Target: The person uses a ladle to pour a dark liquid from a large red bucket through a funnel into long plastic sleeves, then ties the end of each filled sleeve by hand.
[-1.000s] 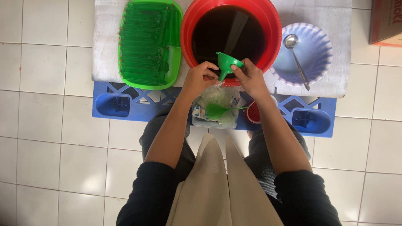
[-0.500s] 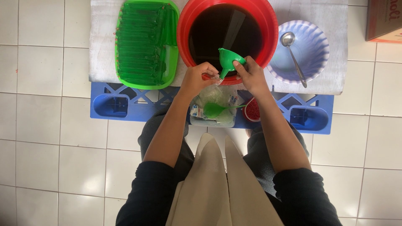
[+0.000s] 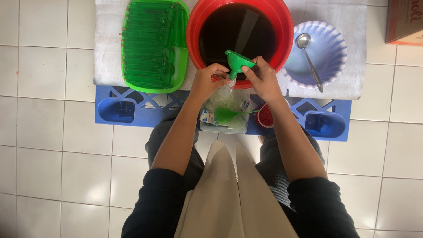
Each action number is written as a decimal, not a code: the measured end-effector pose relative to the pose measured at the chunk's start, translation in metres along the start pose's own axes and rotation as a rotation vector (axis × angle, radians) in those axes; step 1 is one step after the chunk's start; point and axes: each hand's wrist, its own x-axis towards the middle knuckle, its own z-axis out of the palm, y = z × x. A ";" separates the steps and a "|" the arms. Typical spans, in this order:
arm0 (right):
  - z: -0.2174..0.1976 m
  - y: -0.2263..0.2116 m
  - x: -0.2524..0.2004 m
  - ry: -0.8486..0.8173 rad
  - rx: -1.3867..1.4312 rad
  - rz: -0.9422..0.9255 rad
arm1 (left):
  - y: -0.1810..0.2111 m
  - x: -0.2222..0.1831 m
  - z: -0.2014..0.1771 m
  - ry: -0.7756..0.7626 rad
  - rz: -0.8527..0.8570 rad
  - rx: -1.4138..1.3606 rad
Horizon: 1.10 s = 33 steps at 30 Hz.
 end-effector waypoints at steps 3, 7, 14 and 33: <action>0.005 -0.003 -0.003 -0.003 -0.004 -0.085 | 0.000 -0.001 0.000 -0.036 -0.070 -0.046; 0.002 -0.029 -0.004 0.002 0.004 -0.191 | -0.003 -0.001 0.006 -0.068 -0.113 -0.124; 0.000 -0.020 -0.002 -0.015 0.007 -0.217 | -0.004 -0.001 0.006 -0.100 -0.120 -0.136; -0.001 0.013 0.000 -0.108 -0.117 -0.057 | -0.016 -0.006 -0.013 0.003 0.017 -0.122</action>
